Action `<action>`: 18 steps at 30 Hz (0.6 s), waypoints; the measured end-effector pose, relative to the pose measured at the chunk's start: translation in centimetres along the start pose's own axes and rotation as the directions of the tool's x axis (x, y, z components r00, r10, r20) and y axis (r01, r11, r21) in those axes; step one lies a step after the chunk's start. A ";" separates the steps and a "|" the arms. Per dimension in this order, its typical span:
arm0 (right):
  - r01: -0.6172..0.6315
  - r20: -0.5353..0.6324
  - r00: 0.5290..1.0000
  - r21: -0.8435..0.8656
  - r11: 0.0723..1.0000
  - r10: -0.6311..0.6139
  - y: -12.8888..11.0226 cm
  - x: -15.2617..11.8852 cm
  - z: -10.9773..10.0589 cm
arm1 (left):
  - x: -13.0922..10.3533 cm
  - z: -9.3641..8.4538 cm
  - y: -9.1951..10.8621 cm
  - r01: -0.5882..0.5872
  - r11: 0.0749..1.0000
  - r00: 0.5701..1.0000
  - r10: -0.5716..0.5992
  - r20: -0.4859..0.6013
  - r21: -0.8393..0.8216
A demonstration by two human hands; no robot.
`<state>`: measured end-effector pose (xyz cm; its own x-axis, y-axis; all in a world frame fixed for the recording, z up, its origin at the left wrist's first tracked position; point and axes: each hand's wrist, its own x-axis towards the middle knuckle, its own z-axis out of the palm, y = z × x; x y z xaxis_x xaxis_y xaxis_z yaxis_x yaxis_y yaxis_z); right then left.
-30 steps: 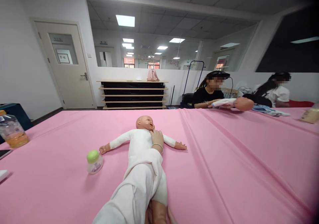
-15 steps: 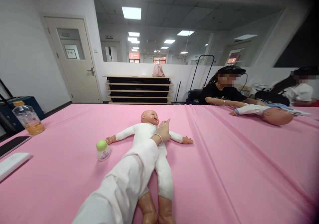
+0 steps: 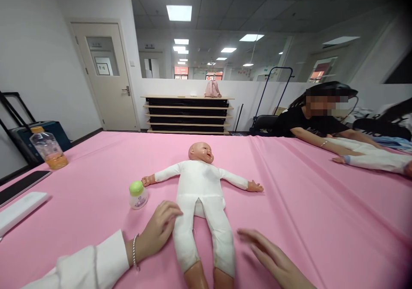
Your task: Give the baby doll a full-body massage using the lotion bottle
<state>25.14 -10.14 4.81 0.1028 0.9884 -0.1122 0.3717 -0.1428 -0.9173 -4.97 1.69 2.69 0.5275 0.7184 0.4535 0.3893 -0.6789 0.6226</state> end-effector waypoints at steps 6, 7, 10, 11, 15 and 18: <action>0.058 -0.005 0.998 0.171 0.984 -0.058 -2.2 11.4 3.7 | 2.0 1.1 -1.0 0.295 0.941 0.955 -0.297 0.013 -0.167; 0.043 -0.018 0.999 0.218 0.975 -0.040 -2.3 12.7 4.3 | 2.0 1.0 -1.0 0.278 0.948 0.961 -0.272 0.055 -0.153; 0.065 -0.110 0.993 0.268 0.961 -0.037 -2.9 15.1 5.8 | 1.6 0.7 -1.4 0.159 0.985 0.979 -0.149 0.140 -0.060; 0.069 -0.142 0.989 0.264 0.962 -0.032 -3.2 15.5 6.2 | 1.4 0.7 -1.5 0.123 0.992 0.981 -0.117 0.153 -0.030; 0.142 -0.219 0.971 0.193 0.971 -0.099 -3.0 17.0 4.7 | 0.6 0.9 -2.3 0.073 0.993 0.982 -0.087 0.168 0.090; 0.184 -0.293 0.944 0.077 0.980 -0.154 -0.8 17.7 -0.6 | 0.4 1.1 -2.8 0.035 0.983 0.975 -0.074 0.209 0.183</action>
<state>27.21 7.48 3.80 0.3104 0.9391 0.1475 0.3123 0.0459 -0.9489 -5.04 3.67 0.40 0.6436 0.7190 0.2624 0.5392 -0.6693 0.5112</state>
